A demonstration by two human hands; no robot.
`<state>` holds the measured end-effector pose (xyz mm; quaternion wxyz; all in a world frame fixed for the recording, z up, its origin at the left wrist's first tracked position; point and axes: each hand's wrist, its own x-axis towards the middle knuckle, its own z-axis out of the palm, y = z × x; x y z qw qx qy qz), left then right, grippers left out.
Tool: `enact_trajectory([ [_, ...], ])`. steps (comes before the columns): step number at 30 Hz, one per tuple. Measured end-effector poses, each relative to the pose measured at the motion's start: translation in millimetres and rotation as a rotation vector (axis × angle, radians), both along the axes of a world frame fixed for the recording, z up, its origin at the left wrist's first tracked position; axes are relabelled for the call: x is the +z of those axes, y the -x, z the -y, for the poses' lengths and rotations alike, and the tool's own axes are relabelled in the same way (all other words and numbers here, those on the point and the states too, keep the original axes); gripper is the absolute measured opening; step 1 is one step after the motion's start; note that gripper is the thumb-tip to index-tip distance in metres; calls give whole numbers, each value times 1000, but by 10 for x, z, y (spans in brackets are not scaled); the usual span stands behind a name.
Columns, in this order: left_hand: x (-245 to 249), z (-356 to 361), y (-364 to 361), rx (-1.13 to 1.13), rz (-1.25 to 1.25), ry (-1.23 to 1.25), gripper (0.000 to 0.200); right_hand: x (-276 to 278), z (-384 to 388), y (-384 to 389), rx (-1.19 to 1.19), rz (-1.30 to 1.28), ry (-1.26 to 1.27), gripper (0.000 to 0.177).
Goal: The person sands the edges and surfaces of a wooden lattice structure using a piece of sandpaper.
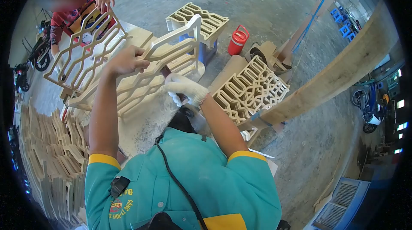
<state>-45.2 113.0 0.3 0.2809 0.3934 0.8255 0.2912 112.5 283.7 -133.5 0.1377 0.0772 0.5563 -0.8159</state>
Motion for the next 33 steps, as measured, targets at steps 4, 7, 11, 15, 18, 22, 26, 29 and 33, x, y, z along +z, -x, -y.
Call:
enact_trajectory([
  [4,4,-10,-20,7,-1,-10,22,-54,9,-47,-87,-4,77,25],
  [7,50,-1,-40,18,0,7,22,2,123,-85,-154,-47,38,24],
  [11,43,0,-55,-1,-42,20,24,-4,99,1,-204,-25,66,25],
  [15,98,-21,-119,23,-12,36,24,-52,63,-88,-94,-58,119,26],
  [18,78,-7,-91,23,-13,23,24,23,45,-81,-74,-29,78,25],
  [22,20,-8,-62,20,-16,8,24,-5,79,-30,-208,2,89,25],
  [26,5,2,-60,11,-18,-3,24,4,122,-4,-136,-25,150,26],
  [29,52,1,-96,26,-19,8,24,38,75,-23,-169,-18,84,26],
  [33,16,13,-75,30,-27,-24,24,89,155,56,-156,57,-2,28],
])
